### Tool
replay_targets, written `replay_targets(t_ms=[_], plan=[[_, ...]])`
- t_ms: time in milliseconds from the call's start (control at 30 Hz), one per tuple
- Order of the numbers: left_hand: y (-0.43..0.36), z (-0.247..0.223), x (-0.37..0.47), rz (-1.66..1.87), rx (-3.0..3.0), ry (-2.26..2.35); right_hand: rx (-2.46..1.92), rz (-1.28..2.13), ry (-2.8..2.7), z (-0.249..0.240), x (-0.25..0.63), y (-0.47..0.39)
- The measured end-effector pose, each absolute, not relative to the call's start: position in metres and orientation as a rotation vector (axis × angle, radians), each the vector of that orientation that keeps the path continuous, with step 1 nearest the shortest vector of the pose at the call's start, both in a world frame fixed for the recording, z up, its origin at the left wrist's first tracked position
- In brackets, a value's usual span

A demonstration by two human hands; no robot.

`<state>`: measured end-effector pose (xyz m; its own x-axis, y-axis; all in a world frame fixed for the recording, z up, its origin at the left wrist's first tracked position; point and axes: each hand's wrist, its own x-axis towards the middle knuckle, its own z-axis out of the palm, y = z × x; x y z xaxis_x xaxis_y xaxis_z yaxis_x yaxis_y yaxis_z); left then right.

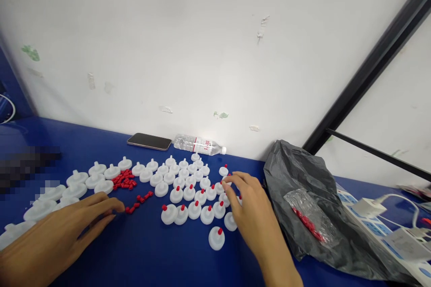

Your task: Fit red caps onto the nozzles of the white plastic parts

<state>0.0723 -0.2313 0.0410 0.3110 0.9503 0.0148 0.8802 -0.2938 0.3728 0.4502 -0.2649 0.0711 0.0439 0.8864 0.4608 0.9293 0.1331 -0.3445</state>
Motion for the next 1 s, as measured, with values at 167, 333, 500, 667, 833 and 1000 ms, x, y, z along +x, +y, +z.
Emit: replay_targets(t_ms=[167,333,500,667,833,1000], plan=[[-0.229,0.038,0.07,0.514,2.309,1.574,-1.694,0.0,-1.986,0.062,0.41,-0.265],[-0.226,0.03,0.06,0.719,2.364,1.402,-1.815,0.097,-2.043,0.064,0.4,-0.265],[-0.225,0.023,0.055,0.756,2.422,1.271,-1.925,0.25,-2.172,0.07,0.406,-0.254],[-0.223,0.023,0.055,0.789,2.429,1.237,-1.957,0.249,-2.23,0.073,0.403,-0.243],[-0.224,0.029,0.057,0.964,2.37,1.217,-1.679,-0.003,-2.054,0.085,0.399,-0.254],[-0.229,0.04,0.062,1.136,2.176,1.263,-1.285,-0.058,-1.867,0.097,0.373,-0.276]])
